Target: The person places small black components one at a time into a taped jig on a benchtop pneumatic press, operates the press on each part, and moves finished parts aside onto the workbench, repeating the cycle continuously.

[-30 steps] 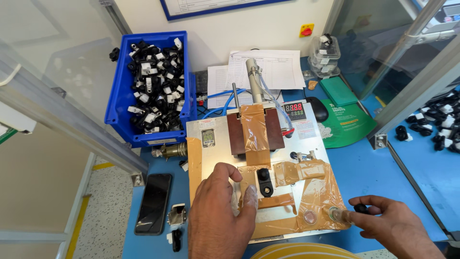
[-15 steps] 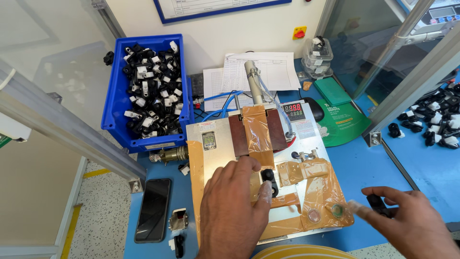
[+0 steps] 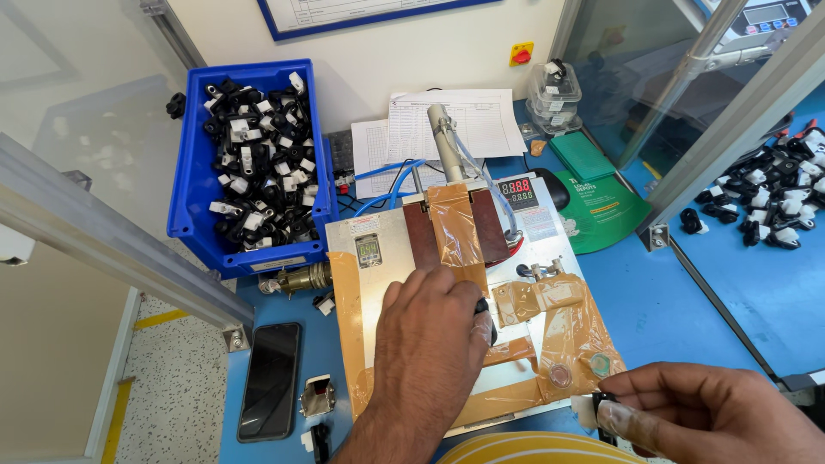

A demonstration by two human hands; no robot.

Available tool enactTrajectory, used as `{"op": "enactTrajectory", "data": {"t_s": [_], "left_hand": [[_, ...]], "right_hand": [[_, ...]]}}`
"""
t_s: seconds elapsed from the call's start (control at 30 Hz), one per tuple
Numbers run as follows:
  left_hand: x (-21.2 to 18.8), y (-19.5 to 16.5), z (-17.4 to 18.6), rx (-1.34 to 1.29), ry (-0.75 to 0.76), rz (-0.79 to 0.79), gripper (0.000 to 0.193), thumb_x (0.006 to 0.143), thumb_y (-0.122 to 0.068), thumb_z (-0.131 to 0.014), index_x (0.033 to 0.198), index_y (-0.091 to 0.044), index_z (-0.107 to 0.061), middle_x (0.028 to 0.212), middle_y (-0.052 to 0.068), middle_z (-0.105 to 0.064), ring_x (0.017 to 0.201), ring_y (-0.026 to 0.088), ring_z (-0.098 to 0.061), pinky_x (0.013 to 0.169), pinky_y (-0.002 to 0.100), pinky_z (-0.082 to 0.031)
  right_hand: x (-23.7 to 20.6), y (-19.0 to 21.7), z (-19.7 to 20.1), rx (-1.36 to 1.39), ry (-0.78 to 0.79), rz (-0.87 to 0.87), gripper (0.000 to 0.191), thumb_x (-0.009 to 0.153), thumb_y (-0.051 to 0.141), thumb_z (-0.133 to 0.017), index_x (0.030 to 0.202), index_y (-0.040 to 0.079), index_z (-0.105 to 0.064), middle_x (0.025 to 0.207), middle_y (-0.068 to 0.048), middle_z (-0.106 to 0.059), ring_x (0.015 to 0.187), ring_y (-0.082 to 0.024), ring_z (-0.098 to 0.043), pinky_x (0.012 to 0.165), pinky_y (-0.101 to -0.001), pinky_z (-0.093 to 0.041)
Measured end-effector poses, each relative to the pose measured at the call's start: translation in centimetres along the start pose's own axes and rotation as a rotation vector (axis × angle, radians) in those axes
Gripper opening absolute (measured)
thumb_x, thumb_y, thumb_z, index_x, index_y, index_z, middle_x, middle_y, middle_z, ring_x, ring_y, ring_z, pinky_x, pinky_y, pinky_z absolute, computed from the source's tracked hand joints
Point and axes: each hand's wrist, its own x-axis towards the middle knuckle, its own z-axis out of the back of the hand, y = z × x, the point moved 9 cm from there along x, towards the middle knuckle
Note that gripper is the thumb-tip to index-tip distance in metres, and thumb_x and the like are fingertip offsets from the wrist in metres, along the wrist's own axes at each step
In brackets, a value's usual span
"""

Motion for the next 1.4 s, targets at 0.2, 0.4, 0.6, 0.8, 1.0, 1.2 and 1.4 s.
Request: {"op": "enactTrajectory", "data": {"t_s": [0.2, 0.4, 0.6, 0.8, 1.0, 1.2, 1.4], "left_hand": [[0.4, -3.7, 5.1, 0.033, -0.185, -0.289, 0.015, 0.087, -0.018, -0.075, 0.091, -0.004, -0.07, 0.086, 0.01, -0.061, 0.087, 0.029, -0.059, 0.078, 0.045, -0.044], [-1.5, -0.6, 18.7, 0.069, -0.59, -0.201, 0.02, 0.09, -0.024, -0.08, 0.1, -0.007, -0.076, 0.08, 0.012, -0.058, 0.079, 0.03, -0.059, 0.071, 0.044, -0.042], [-6.0, 5.6, 14.7, 0.086, -0.422, 0.048, 0.023, 0.081, -0.029, -0.079, 0.094, -0.01, -0.078, 0.073, 0.008, -0.058, 0.076, 0.029, -0.06, 0.071, 0.046, -0.043], [-9.1, 11.9, 7.5, -0.034, -0.214, 0.348, 0.026, 0.08, -0.037, -0.078, 0.098, -0.018, -0.081, 0.076, 0.006, -0.063, 0.08, 0.025, -0.064, 0.076, 0.043, -0.046], [2.7, 15.3, 15.9, 0.103, -0.661, 0.131, 0.029, 0.099, -0.032, -0.071, 0.098, -0.004, -0.078, 0.092, 0.017, -0.074, 0.078, 0.033, -0.071, 0.073, 0.046, -0.053], [8.7, 24.2, 19.3, -0.392, -0.903, 0.337, 0.036, 0.085, -0.021, -0.084, 0.113, -0.004, -0.071, 0.08, 0.003, -0.071, 0.073, 0.015, -0.068, 0.067, 0.033, -0.054], [1.1, 18.0, 11.7, -0.43, -0.674, 0.446, 0.028, 0.088, -0.017, -0.077, 0.111, -0.006, -0.068, 0.069, -0.001, -0.052, 0.059, 0.01, -0.051, 0.053, 0.031, -0.044]], "right_hand": [[-2.4, 5.2, -1.9, -0.278, -0.203, 0.068, 0.038, 0.084, 0.01, -0.087, 0.117, -0.004, -0.075, 0.094, -0.013, -0.077, 0.08, -0.02, -0.074, 0.072, -0.0345, -0.065], [-4.0, 17.4, -9.2, -0.521, -0.349, 0.191, 0.025, 0.083, 0.016, -0.086, 0.102, 0.0, -0.08, 0.086, -0.008, -0.079, 0.074, -0.015, -0.079, 0.07, -0.0301, -0.061], [-4.6, 22.1, -13.8, -0.823, -0.402, 0.298, 0.02, 0.084, 0.023, -0.084, 0.099, 0.01, -0.083, 0.08, -0.006, -0.082, 0.07, -0.016, -0.077, 0.067, -0.0298, -0.062], [-3.4, 21.7, -13.5, -0.891, -0.467, 0.275, 0.024, 0.083, 0.027, -0.083, 0.102, 0.012, -0.083, 0.084, -0.008, -0.082, 0.073, -0.019, -0.08, 0.071, -0.032, -0.062], [-3.2, 20.0, -12.6, -0.779, -0.472, 0.294, 0.027, 0.085, 0.031, -0.083, 0.104, 0.012, -0.083, 0.085, -0.007, -0.081, 0.074, -0.018, -0.08, 0.072, -0.0325, -0.064], [-3.1, 11.8, -3.6, -0.433, -0.614, 0.27, 0.035, 0.086, 0.028, -0.082, 0.111, 0.005, -0.079, 0.097, -0.011, -0.079, 0.085, -0.023, -0.076, 0.078, -0.0386, -0.063], [2.2, -1.9, 3.8, -0.311, -0.613, -0.117, 0.047, 0.085, 0.036, -0.083, 0.12, 0.007, -0.072, 0.109, -0.013, -0.073, 0.107, -0.024, -0.074, 0.095, -0.0416, -0.061]]}}
